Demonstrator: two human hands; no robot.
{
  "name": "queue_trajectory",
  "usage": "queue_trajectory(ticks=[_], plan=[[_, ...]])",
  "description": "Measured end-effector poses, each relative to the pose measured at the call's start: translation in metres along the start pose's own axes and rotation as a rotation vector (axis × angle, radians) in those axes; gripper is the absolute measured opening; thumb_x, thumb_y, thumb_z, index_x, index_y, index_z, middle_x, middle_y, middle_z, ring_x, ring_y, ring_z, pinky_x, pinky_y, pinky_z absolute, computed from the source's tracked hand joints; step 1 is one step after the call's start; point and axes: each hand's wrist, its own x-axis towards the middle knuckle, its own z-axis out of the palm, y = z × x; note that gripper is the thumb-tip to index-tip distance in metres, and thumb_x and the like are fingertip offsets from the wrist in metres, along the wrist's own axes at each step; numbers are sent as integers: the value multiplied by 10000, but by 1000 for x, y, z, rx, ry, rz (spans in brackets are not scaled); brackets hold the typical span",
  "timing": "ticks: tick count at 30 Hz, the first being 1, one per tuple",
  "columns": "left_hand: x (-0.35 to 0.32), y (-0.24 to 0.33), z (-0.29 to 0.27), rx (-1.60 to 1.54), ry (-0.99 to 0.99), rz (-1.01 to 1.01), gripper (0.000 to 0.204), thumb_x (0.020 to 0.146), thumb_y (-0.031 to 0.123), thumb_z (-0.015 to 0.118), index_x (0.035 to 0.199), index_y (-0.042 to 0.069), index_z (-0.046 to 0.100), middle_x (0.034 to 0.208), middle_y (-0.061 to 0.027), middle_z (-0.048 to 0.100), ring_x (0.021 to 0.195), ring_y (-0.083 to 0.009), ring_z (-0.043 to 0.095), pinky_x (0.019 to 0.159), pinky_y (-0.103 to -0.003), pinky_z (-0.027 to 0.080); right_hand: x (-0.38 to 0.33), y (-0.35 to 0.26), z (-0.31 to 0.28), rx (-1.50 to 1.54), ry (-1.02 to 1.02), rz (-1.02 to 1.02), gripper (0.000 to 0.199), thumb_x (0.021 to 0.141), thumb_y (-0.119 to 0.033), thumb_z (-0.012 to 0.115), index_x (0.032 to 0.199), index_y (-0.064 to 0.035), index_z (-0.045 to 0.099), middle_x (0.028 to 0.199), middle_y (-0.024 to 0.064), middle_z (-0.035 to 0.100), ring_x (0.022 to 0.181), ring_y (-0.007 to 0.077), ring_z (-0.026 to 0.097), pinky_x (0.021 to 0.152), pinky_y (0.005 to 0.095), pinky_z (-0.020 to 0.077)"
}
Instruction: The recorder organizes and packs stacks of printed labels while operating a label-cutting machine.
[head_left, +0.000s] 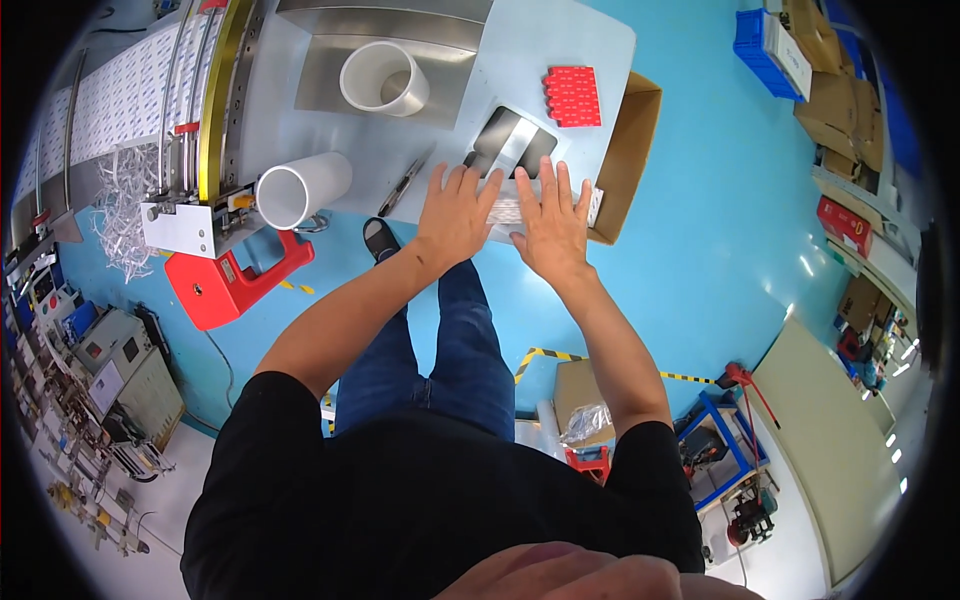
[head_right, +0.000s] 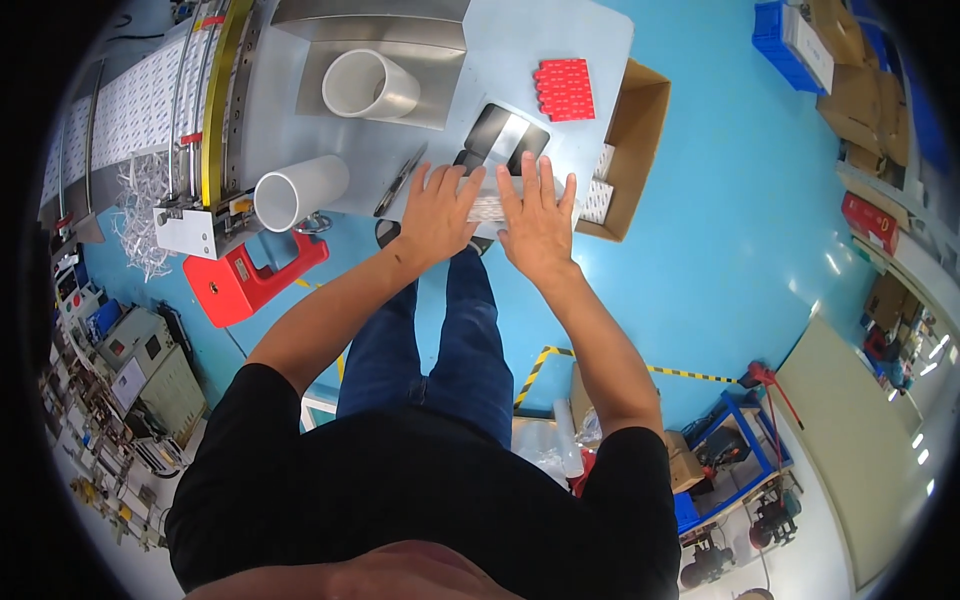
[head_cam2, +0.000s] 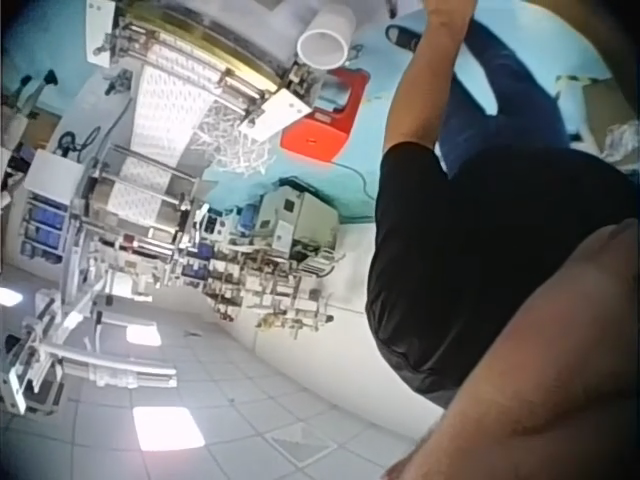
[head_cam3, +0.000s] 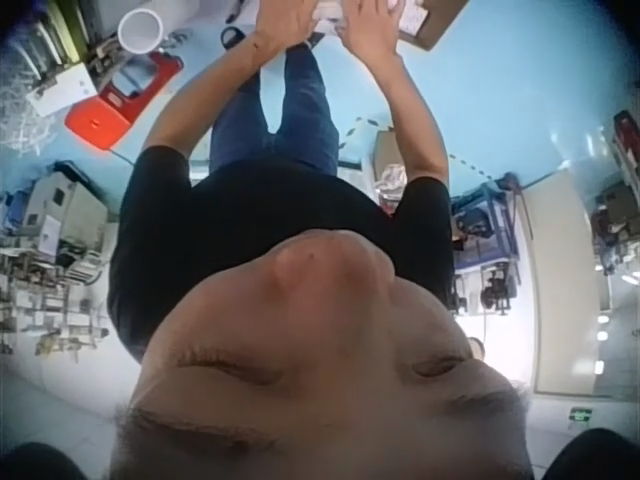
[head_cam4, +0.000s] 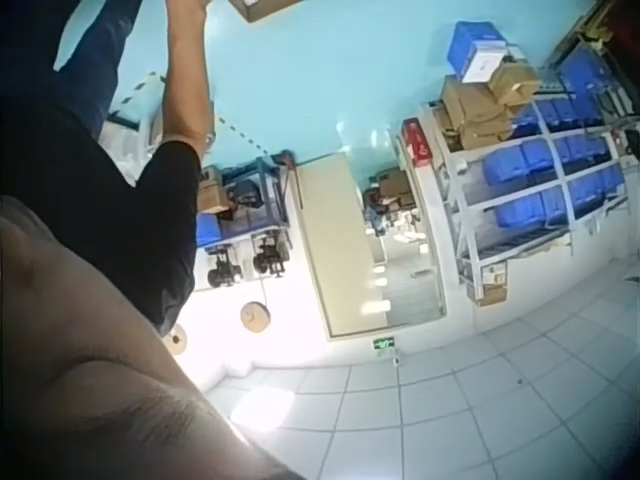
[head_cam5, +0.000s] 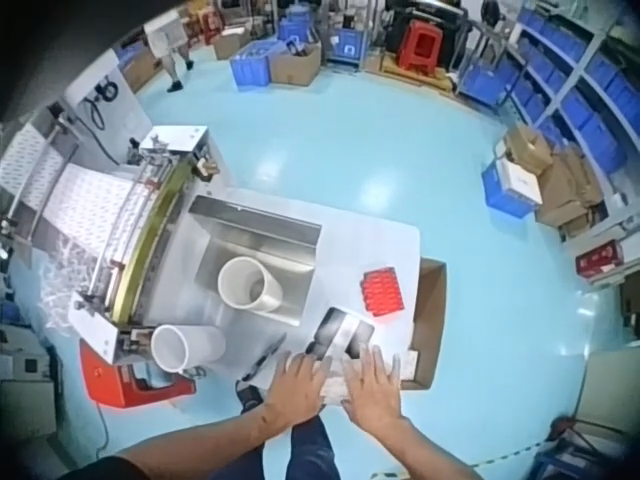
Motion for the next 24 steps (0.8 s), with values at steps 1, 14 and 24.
queue_trajectory(ticks=[1, 14, 24], plan=[[-1, 0, 0, 0, 5, 1, 697, 702, 258, 732, 1311, 83, 443, 1143, -135, 495, 1105, -299, 480, 1014, -511, 307, 0, 1, -1, -4, 3, 0, 969, 645, -264, 817, 1445, -143, 284, 1497, 206, 198, 1394, 396, 175, 1076, 636, 126], [2, -15, 3, -63, 25, -19, 536, 650, 241, 762, 1106, 85, 526, 1015, -109, 537, 993, -301, 513, 957, -485, 354, 7, 11, 7, -32, 117, 6, 917, 644, -227, 808, 1420, -148, 326, 1449, 201, 282, 1369, 395, 220, 1064, 645, 134], [-34, -43, 24, -985, 156, -355, 826, 645, 133, 794, 1351, 28, 378, 1360, -149, 434, 1267, -284, 415, 1072, -359, 303, -16, 63, 21, 611, 180, 111, 839, 641, -210, 830, 1354, -104, 401, 1483, 148, 277, 1363, 380, 263, 1115, 479, 234]])
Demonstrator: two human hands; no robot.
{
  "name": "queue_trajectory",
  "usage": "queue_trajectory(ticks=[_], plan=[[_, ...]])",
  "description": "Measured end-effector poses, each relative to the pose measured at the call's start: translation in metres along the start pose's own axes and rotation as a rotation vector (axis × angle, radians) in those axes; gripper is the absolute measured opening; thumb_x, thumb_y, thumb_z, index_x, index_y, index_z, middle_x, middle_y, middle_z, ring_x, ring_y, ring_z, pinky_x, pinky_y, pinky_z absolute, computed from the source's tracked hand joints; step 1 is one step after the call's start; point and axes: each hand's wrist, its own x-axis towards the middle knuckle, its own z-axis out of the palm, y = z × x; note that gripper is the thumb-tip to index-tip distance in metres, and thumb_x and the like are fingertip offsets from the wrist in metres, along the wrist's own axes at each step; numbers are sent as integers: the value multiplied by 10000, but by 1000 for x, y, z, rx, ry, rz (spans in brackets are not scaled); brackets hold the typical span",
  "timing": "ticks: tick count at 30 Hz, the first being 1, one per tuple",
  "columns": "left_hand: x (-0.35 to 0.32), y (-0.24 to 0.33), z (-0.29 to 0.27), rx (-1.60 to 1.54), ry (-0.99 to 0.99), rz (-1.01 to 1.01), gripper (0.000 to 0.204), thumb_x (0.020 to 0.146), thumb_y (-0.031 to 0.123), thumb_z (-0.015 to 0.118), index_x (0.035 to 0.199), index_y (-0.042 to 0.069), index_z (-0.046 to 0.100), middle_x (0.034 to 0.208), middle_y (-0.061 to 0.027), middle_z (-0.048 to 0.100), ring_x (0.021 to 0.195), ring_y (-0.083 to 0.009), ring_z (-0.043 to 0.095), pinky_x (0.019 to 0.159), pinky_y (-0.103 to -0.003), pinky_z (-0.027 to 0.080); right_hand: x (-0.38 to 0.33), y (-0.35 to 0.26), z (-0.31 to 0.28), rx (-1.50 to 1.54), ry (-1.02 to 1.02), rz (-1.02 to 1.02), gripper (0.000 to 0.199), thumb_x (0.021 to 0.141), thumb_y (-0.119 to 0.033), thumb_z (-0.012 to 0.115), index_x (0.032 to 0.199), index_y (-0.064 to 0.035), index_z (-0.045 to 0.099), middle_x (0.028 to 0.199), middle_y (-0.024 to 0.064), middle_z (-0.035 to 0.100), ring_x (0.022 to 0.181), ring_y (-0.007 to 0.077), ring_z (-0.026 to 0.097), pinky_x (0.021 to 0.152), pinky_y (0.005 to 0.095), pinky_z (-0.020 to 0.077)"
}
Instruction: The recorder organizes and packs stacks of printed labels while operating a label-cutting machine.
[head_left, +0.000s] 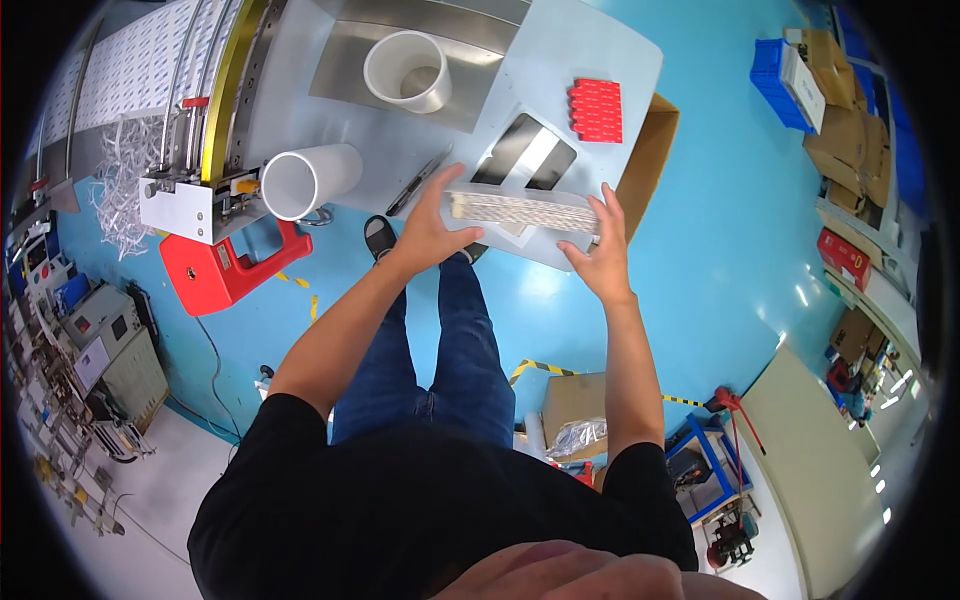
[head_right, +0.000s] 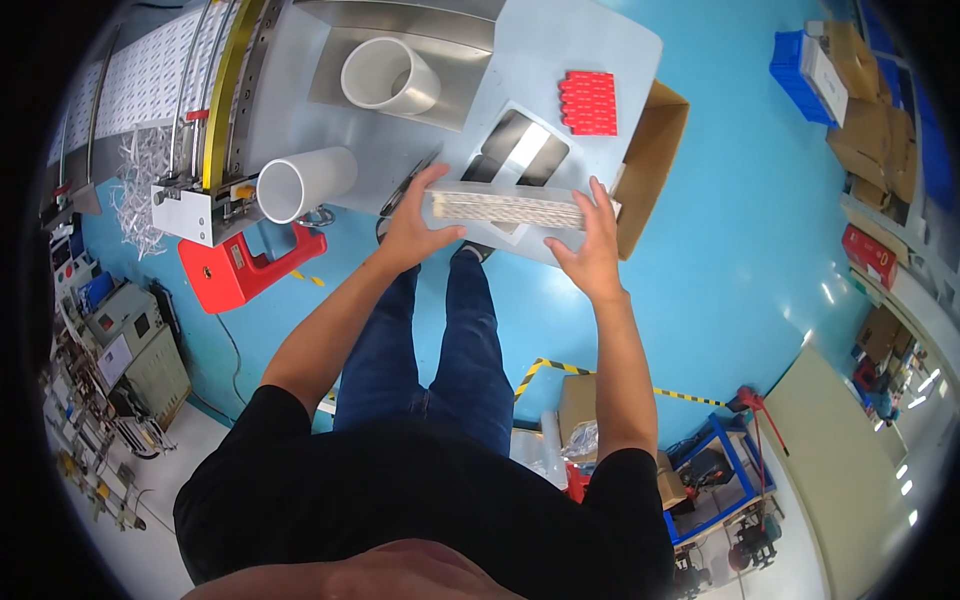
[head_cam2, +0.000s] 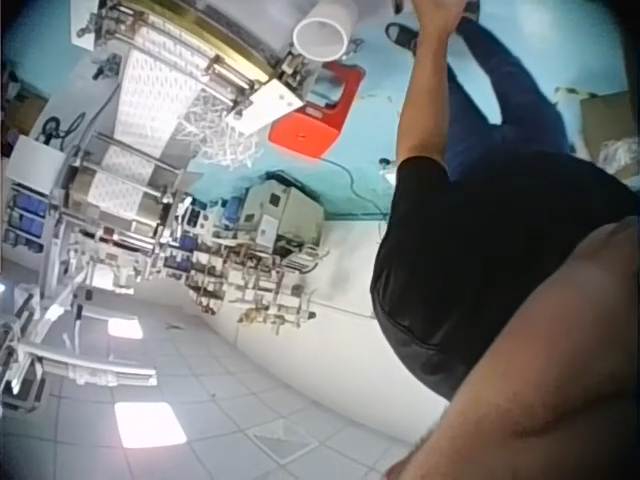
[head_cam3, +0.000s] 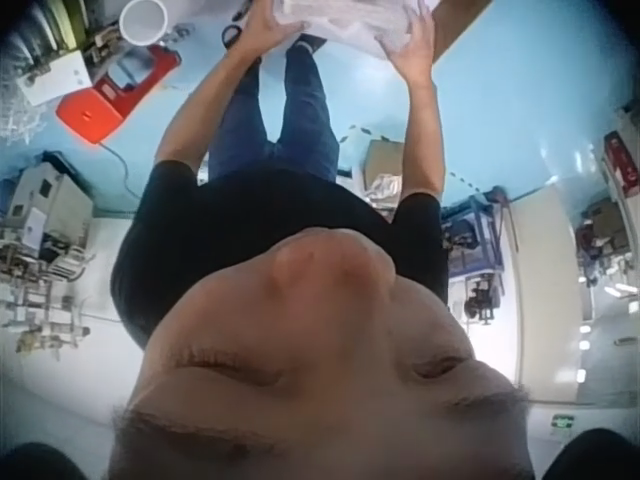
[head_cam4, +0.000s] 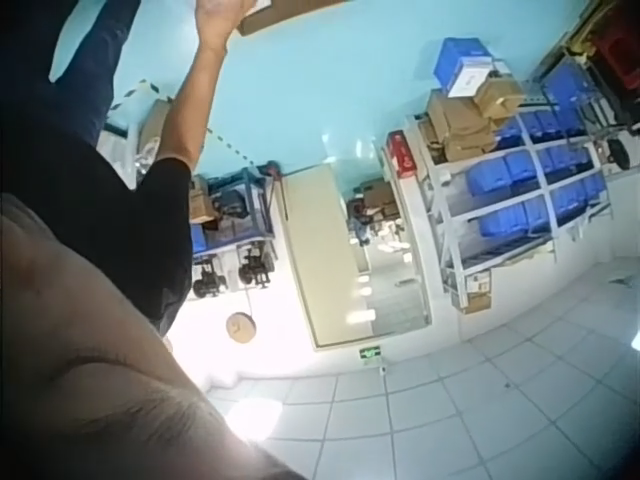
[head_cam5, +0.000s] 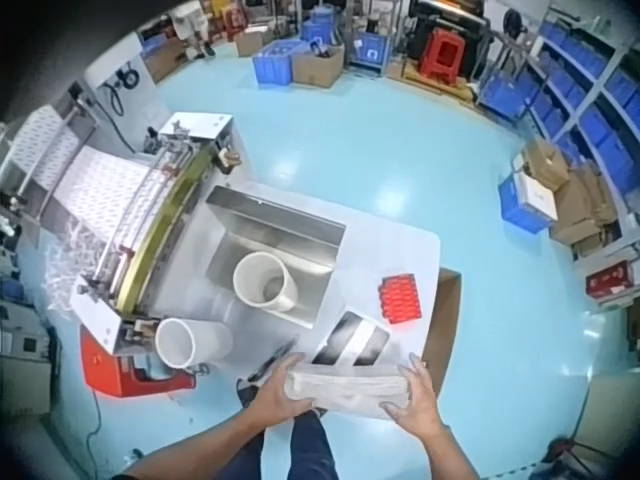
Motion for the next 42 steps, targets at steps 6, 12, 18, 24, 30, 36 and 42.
queue_trajectory(ticks=[6, 12, 18, 24, 30, 36, 42], plan=[[-6, -13, 31, -178, 31, -29, 795, 657, 129, 791, 1332, 41, 380, 1388, -146, 408, 1340, -270, 337, 1092, -364, 258, 7, 10, 33, 791, 176, -45, 642, 778, -241, 734, 1311, -63, 424, 1430, 181, 352, 1315, 279, 360, 1094, 412, 285], [-7, -24, 33, -272, 88, 35, 619, 750, 185, 755, 1255, 40, 429, 1345, -150, 459, 1360, -292, 311, 1095, -383, 250, 4, 27, 44, 780, 297, 26, 405, 886, -204, 612, 1239, -46, 491, 1192, 145, 595, 1258, 245, 446, 1090, 397, 280], [-15, -14, 42, -316, 259, -87, 317, 874, 146, 627, 1140, 37, 494, 1291, -167, 518, 1329, -279, 358, 1080, -378, 279, -9, 15, 49, 883, 348, 156, 263, 904, -143, 608, 1141, -38, 566, 1266, 124, 568, 1278, 242, 436, 1089, 362, 279], [-19, -14, 48, -312, 286, -22, 357, 876, 137, 626, 1187, 36, 484, 1318, -175, 499, 1334, -281, 350, 1091, -378, 262, -15, 6, 45, 915, 307, 237, 408, 934, -171, 545, 1319, -51, 484, 1437, 97, 408, 1317, 190, 355, 1101, 350, 246], [-16, -13, 46, -314, 286, -27, 413, 860, 146, 657, 1215, 35, 476, 1337, -167, 486, 1358, -305, 323, 1091, -368, 256, -8, -1, 35, 750, 263, 322, 477, 963, -204, 491, 1403, -48, 392, 1462, 92, 375, 1337, 202, 326, 1116, 347, 218], [-19, -12, 48, -327, 291, -16, 440, 852, 142, 667, 1228, 35, 466, 1359, -175, 467, 1364, -301, 311, 1102, -373, 243, -11, -7, 30, 747, 294, 184, 526, 940, -202, 532, 1412, -35, 372, 1484, 123, 338, 1368, 232, 297, 1115, 328, 209], [-8, -14, 50, -410, 325, -15, 420, 849, 136, 672, 1210, 40, 481, 1367, -187, 458, 1357, -297, 321, 1103, -374, 239, -21, 23, 19, 931, 154, 28, 725, 900, -352, 569, 1473, -70, 225, 1527, 166, 220, 1419, 281, 191, 1140, 393, 158]])
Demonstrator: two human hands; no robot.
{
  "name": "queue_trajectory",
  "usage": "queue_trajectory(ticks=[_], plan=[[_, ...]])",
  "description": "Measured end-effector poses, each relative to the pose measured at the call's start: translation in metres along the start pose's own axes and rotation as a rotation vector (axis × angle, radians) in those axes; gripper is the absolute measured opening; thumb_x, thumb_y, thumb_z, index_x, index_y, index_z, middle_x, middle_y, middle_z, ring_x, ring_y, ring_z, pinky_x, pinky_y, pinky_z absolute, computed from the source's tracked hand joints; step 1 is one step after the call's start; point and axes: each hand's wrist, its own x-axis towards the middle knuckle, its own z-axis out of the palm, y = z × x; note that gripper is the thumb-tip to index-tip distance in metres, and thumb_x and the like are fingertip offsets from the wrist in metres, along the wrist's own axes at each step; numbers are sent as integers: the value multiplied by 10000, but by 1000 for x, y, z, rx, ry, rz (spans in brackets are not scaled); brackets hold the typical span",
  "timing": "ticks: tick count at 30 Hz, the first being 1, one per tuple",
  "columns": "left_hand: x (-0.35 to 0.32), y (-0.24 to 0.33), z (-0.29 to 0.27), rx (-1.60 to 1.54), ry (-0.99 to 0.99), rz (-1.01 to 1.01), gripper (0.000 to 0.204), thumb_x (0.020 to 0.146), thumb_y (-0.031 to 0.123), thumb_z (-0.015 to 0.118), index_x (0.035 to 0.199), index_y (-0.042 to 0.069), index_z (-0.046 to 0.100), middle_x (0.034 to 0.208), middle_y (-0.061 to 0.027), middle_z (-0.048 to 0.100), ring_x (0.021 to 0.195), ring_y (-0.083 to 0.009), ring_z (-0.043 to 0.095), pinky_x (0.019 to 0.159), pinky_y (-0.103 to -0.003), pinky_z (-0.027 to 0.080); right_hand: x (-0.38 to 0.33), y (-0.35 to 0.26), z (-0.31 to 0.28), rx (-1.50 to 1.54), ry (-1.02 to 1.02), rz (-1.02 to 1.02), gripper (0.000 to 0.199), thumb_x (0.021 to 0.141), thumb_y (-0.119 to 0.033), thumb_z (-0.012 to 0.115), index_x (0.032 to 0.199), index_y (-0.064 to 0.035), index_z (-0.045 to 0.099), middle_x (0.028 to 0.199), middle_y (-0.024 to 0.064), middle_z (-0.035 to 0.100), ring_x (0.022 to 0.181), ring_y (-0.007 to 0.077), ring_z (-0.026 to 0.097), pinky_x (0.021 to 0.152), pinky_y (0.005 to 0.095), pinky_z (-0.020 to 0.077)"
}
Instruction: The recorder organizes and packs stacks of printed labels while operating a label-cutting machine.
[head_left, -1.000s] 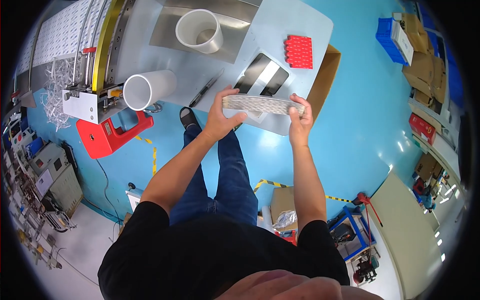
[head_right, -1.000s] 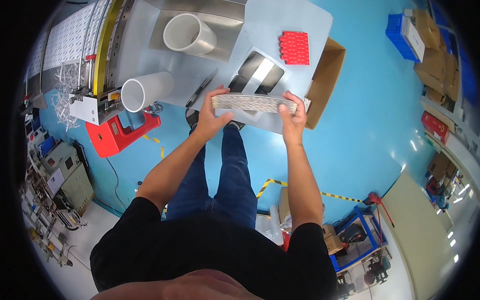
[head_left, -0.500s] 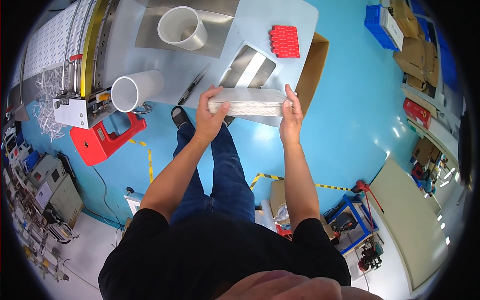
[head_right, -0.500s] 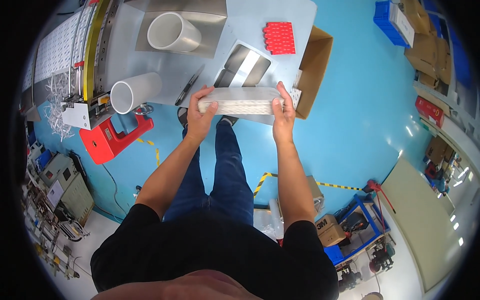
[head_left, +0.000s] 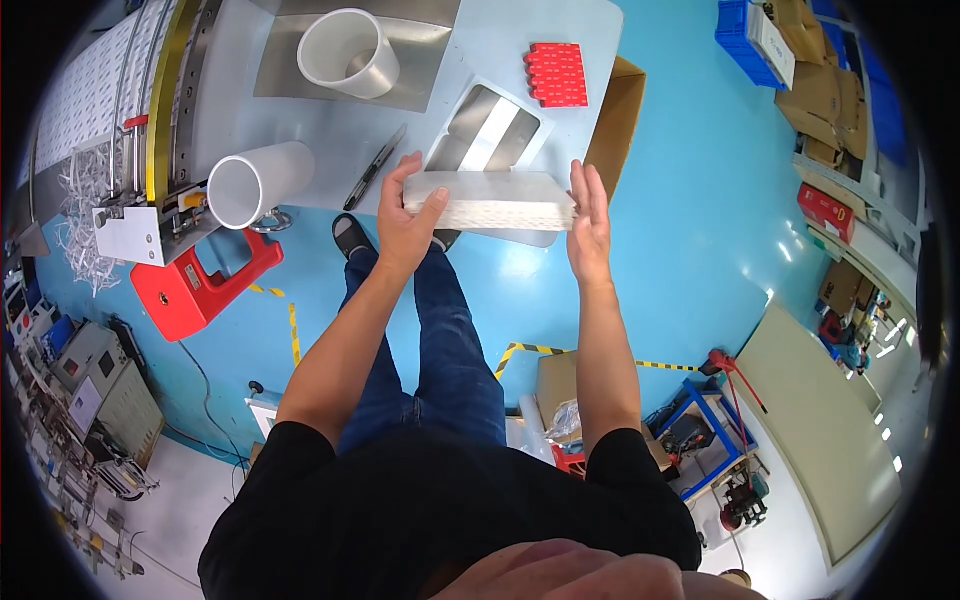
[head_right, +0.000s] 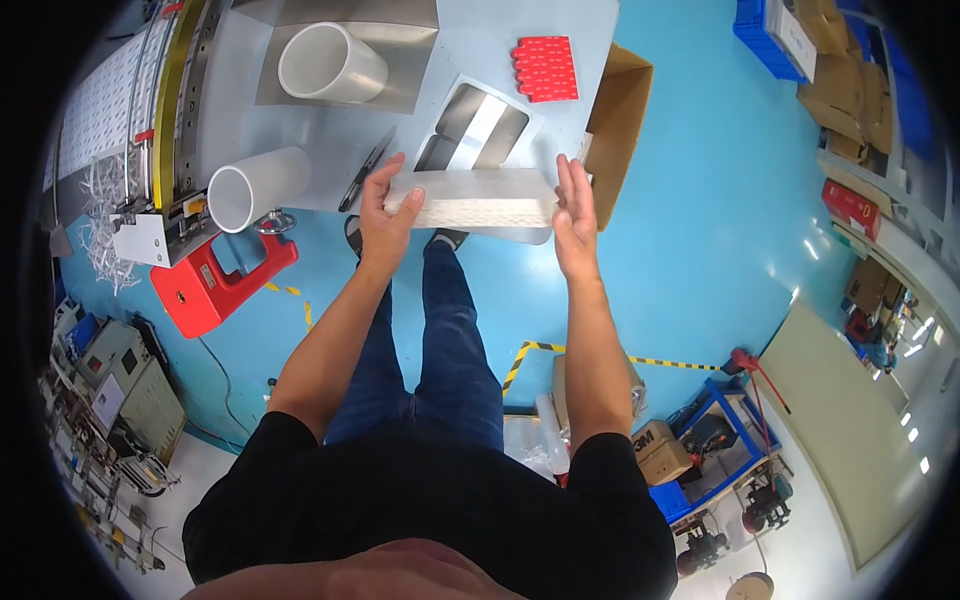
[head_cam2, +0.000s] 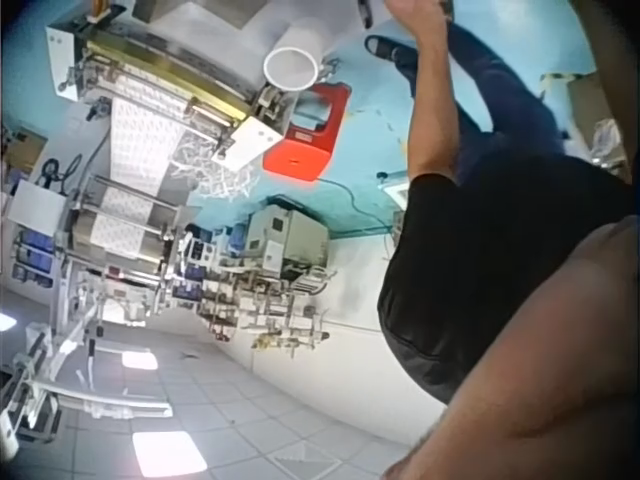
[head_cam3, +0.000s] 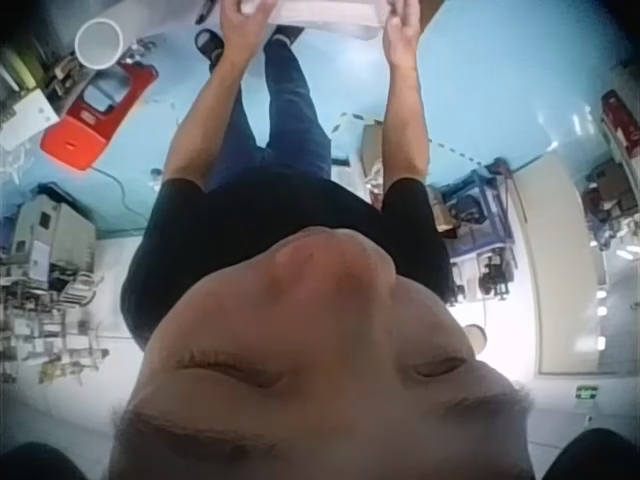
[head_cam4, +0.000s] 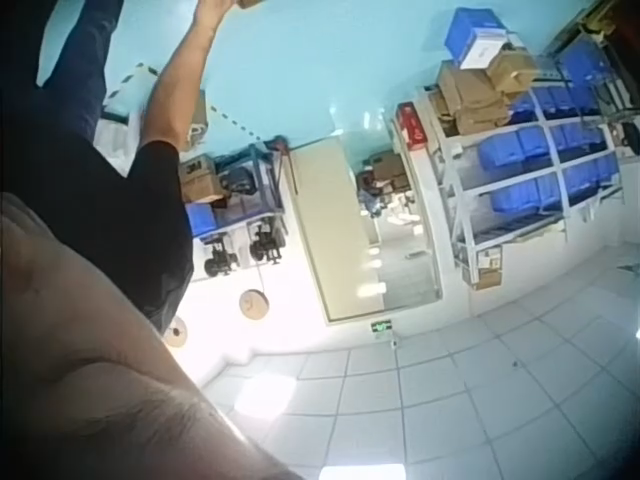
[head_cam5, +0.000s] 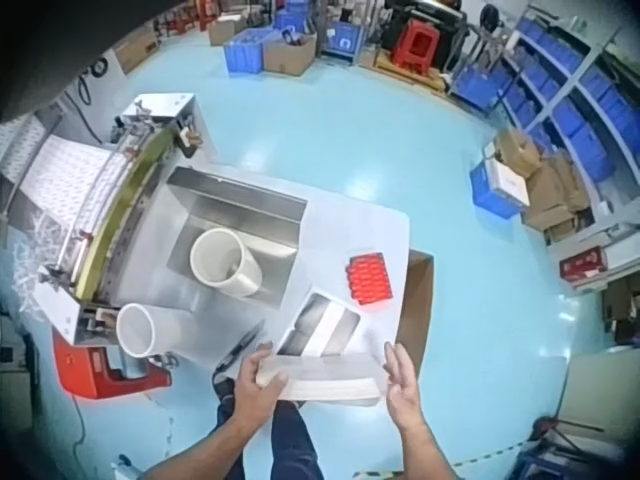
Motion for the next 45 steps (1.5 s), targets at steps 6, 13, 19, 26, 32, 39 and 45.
queue_trajectory(ticks=[6, 13, 19, 26, 32, 39, 45], plan=[[3, 0, -2, -13, -28, 0, 386, 852, 137, 663, 1189, 48, 496, 1365, -187, 465, 1356, -300, 321, 1105, -386, 232, 2, 9, -11, -156, -122, 226, 1091, 547, -132, 836, 1463, -65, 247, 1528, 125, 232, 1416, 280, 200, 1140, 382, 179], [-4, 6, -11, 11, -140, 74, 432, 819, 222, 682, 1177, 60, 502, 1343, -162, 489, 1350, -319, 331, 1099, -408, 242, 3, 29, 1, -256, -50, 88, 1083, 528, -59, 849, 1441, -63, 266, 1494, 113, 299, 1367, 257, 291, 1129, 373, 246], [1, 12, -17, 246, -277, 243, 501, 766, 237, 706, 1180, 50, 494, 1305, -161, 514, 1333, -350, 352, 1095, -444, 264, 8, 34, 0, -254, -74, 47, 932, 550, -42, 846, 1360, -66, 385, 1448, 95, 370, 1321, 253, 360, 1107, 368, 290], [1, 23, -27, 497, -340, 335, 612, 660, 129, 799, 1180, 40, 489, 1262, -171, 513, 1239, -343, 450, 1017, -406, 371, 20, 18, -5, -360, -136, 73, 783, 610, -9, 811, 1291, -61, 429, 1372, 144, 439, 1304, 250, 383, 1099, 371, 297], [9, 22, -17, 492, -282, 400, 585, 643, 132, 798, 1139, 31, 504, 1161, -167, 523, 1068, -336, 520, 937, -391, 418, 20, 23, 5, -164, -68, 33, 766, 633, -25, 806, 1291, -60, 414, 1375, 142, 438, 1324, 261, 363, 1102, 387, 280], [37, 54, 30, 1212, -539, 548, 448, 630, 151, 744, 1008, 63, 520, 965, -132, 574, 942, -329, 570, 769, -416, 478, 32, 30, 0, -362, -118, 18, 667, 669, -15, 784, 1237, -74, 438, 1318, 120, 510, 1367, 258, 319, 1100, 374, 282], [59, 80, 40, 1219, -731, 384, 341, 679, 170, 730, 914, 59, 508, 882, -128, 615, 785, -355, 626, 655, -424, 503, 38, -8, 2, -501, -91, 307, 593, 710, -101, 797, 1203, -38, 472, 1113, 75, 618, 1043, 174, 563, 969, 316, 420]])
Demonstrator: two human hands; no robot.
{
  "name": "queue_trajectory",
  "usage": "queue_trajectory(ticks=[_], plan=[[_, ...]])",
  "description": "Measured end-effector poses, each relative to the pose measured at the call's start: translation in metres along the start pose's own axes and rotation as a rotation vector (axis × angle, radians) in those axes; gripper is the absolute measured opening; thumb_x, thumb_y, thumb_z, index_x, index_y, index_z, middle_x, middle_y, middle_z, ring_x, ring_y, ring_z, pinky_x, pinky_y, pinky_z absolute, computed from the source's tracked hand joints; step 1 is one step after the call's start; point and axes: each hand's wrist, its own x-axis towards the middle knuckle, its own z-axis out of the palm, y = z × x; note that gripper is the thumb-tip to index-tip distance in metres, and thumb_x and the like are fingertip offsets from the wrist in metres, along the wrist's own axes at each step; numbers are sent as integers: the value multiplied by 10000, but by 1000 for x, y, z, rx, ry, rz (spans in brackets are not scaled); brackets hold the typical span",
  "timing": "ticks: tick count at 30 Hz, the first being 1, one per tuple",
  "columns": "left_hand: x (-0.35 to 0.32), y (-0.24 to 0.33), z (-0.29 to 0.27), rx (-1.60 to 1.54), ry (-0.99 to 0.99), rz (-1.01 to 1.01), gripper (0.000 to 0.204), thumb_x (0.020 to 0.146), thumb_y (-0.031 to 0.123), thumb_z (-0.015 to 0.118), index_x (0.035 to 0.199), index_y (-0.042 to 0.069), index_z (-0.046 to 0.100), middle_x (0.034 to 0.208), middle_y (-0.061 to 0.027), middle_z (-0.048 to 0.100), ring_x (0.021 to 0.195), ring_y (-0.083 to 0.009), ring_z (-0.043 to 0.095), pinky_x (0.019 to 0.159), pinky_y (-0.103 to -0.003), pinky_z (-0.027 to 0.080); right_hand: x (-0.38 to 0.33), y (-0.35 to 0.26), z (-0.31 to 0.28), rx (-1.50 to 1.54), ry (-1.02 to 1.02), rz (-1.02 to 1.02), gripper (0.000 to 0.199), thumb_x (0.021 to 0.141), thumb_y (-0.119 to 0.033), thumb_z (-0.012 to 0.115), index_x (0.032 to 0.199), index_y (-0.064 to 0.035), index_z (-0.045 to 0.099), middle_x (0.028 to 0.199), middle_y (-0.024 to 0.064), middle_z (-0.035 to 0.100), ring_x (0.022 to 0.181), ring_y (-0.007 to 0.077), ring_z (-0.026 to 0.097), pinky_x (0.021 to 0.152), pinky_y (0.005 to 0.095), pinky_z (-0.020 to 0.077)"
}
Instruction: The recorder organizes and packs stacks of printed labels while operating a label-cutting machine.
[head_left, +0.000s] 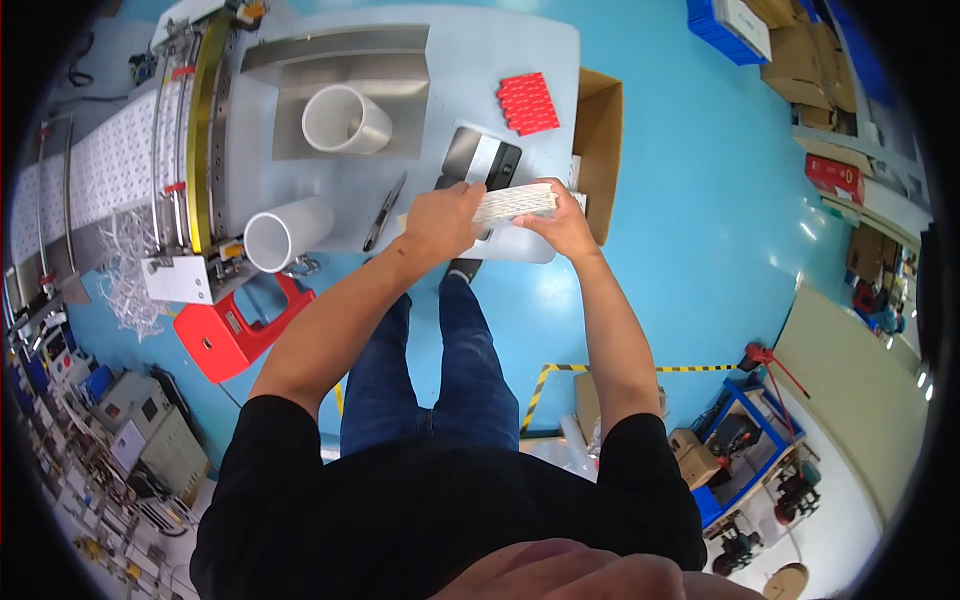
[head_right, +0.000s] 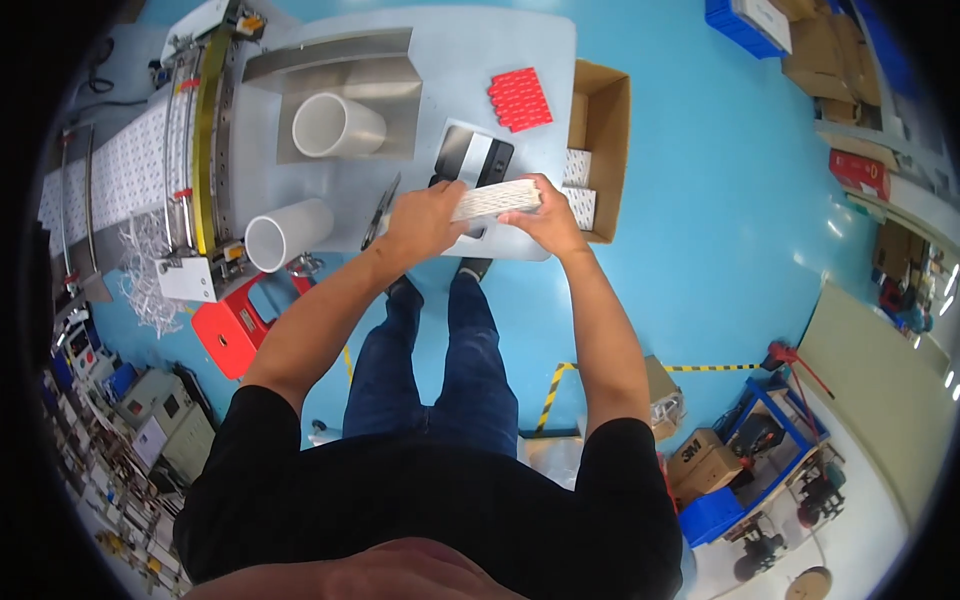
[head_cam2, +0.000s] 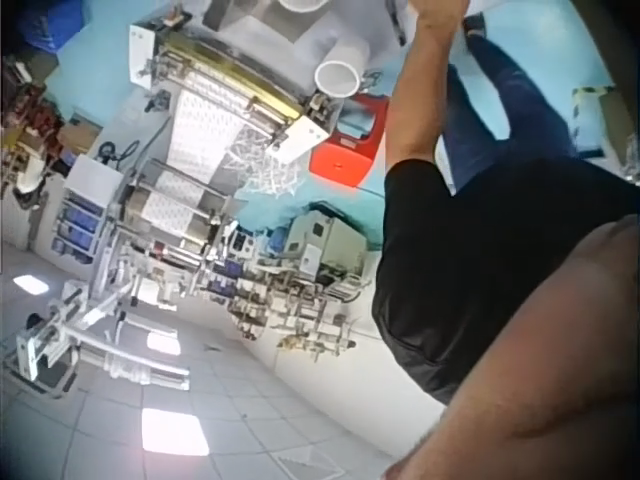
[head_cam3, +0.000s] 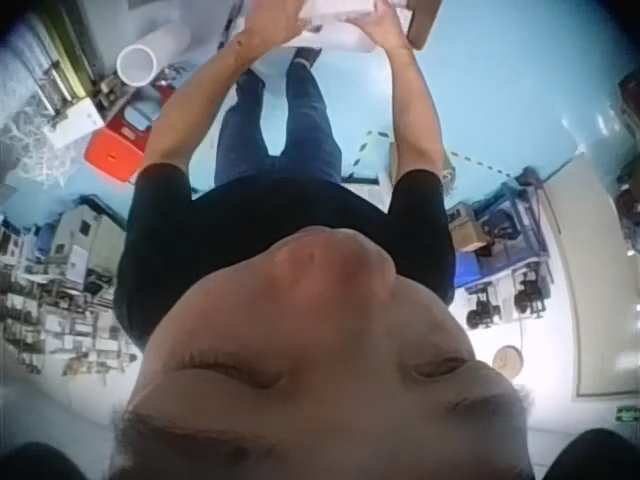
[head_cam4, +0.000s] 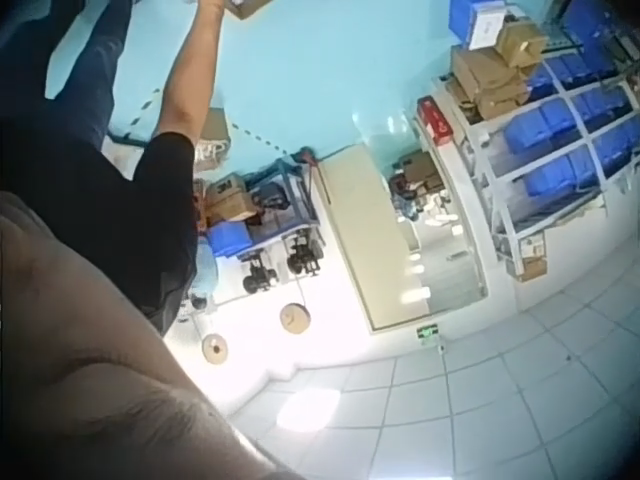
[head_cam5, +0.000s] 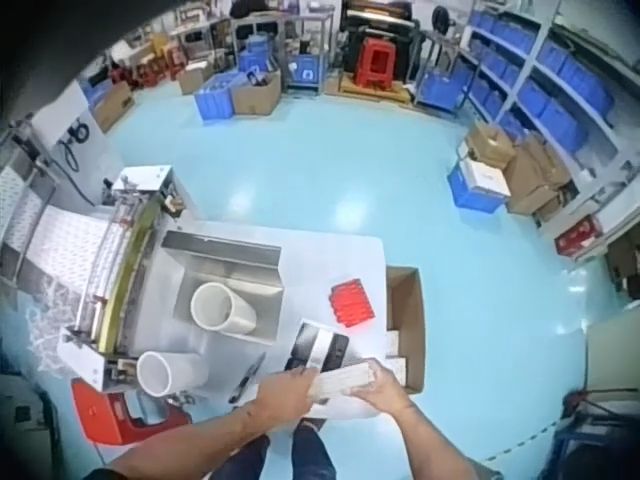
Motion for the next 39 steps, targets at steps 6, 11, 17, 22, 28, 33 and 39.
queue_trajectory(ticks=[6, 11, 17, 22, 28, 33, 39], plan=[[-46, 9, -67, -1198, -363, -204, 597, 702, 206, 809, 1164, -33, 517, 1029, -141, 646, 925, -166, 626, 843, -302, 489, -98, -55, -8, 786, 138, -283, 690, 757, -153, 757, 1335, -24, 402, 1192, 120, 580, 1141, 231, 529, 978, 350, 415], [-99, 56, -58, -1515, -373, -243, 609, 726, 98, 784, 1226, -36, 462, 1133, -150, 609, 1019, -203, 601, 884, -329, 486, -186, -93, 77, 716, 343, -81, 705, 767, -135, 738, 1348, 16, 369, 1204, 124, 575, 1158, 266, 524, 970, 385, 433], [-127, 50, -61, -1025, -348, -14, 634, 691, 142, 808, 1203, -30, 477, 1104, -161, 624, 966, -193, 622, 846, -316, 489, -217, -92, 118, 883, 463, 3, 647, 761, -68, 723, 1308, 20, 388, 1201, 116, 575, 1120, 206, 541, 1005, 341, 396], [-97, 41, -52, -30, -66, 447, 375, 726, 198, 717, 1019, 76, 518, 947, -134, 629, 821, -361, 624, 671, -437, 502, -186, -22, 129, 494, 842, 134, 708, 756, -93, 740, 1350, -20, 363, 1253, 119, 504, 1151, 197, 500, 988, 341, 400], [-36, 12, 22, 219, -123, 516, 305, 721, 125, 691, 959, 82, 505, 875, -105, 607, 778, -317, 636, 643, -423, 508, -139, 49, 136, 204, 980, -47, 499, 801, -55, 684, 1253, -37, 473, 1210, 117, 522, 1128, 194, 506, 957, 306, 421], [-27, -5, 42, 238, -103, 575, 294, 732, 134, 676, 972, 84, 513, 832, -97, 598, 719, -307, 634, 605, -414, 504, -119, 80, 113, 365, 926, -107, 235, 833, -23, 624, 1068, -23, 608, 1117, 87, 585, 983, 180, 583, 868, 292, 478], [-35, -8, 29, 279, -64, 521, 489, 692, 168, 746, 1113, 85, 512, 981, -96, 583, 905, -288, 610, 777, -399, 488, -118, 73, 84, 100, 775, -161, 98, 850, -37, 617, 943, -8, 623, 904, 88, 627, 785, 187, 605, 747, 278, 491]])
